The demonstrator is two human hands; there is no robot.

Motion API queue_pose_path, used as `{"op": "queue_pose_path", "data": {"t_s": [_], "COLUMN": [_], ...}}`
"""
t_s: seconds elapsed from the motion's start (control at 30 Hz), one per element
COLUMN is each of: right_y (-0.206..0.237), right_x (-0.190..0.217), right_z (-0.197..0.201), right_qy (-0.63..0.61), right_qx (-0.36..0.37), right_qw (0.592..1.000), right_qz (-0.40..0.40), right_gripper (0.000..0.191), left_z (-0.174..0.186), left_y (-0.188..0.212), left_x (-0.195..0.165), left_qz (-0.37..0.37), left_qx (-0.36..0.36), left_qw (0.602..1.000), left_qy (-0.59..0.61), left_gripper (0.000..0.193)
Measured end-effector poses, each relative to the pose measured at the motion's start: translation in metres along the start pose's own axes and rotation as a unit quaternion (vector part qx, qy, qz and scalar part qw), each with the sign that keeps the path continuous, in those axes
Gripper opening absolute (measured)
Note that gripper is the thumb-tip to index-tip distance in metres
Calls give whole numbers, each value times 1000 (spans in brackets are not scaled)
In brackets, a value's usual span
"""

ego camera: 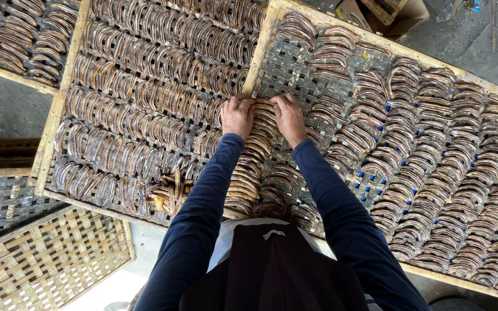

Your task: The person lifts and repositions large bamboo drying trays filled with dried fish, then flips and rearranges the fish one at a time, laying them in neat rows across the tray mesh. They occasionally move a tray aside to reach the fish underneath and continue turning the fish over by hand.

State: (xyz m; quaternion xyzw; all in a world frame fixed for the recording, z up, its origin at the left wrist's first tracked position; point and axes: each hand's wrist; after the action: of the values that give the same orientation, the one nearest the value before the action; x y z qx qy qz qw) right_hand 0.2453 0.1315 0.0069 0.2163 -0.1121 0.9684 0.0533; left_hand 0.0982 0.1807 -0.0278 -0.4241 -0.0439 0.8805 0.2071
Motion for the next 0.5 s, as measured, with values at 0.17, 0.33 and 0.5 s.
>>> {"op": "queue_pose_path", "data": {"t_s": [0.17, 0.33, 0.5], "right_y": [-1, -1, -4], "right_x": [-3, 0, -2], "right_z": [-2, 1, -1], "right_qy": [-7, -8, 91], "right_qx": [24, 14, -9], "right_qw": [1000, 1000, 995], "right_qz": [15, 18, 26], "right_gripper": [12, 13, 10], "left_z": [-2, -1, 0], "left_y": [-7, -2, 4], "left_x": [9, 8, -5], "left_qz": [95, 94, -23], "left_qx": [-31, 7, -22], "left_qw": [995, 995, 999], "left_qy": [4, 41, -2], "left_gripper": [20, 15, 17]}}
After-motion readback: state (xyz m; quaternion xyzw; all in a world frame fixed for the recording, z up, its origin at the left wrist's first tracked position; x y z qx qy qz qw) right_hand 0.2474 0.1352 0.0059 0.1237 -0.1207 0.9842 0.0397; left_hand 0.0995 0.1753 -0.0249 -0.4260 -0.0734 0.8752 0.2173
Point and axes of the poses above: each hand's wrist, its own y-axis away from the middle knuckle, its own z-axis out of the back of the hand, x = y × z, and after that the axes turned 12 degrees about y, right-handed
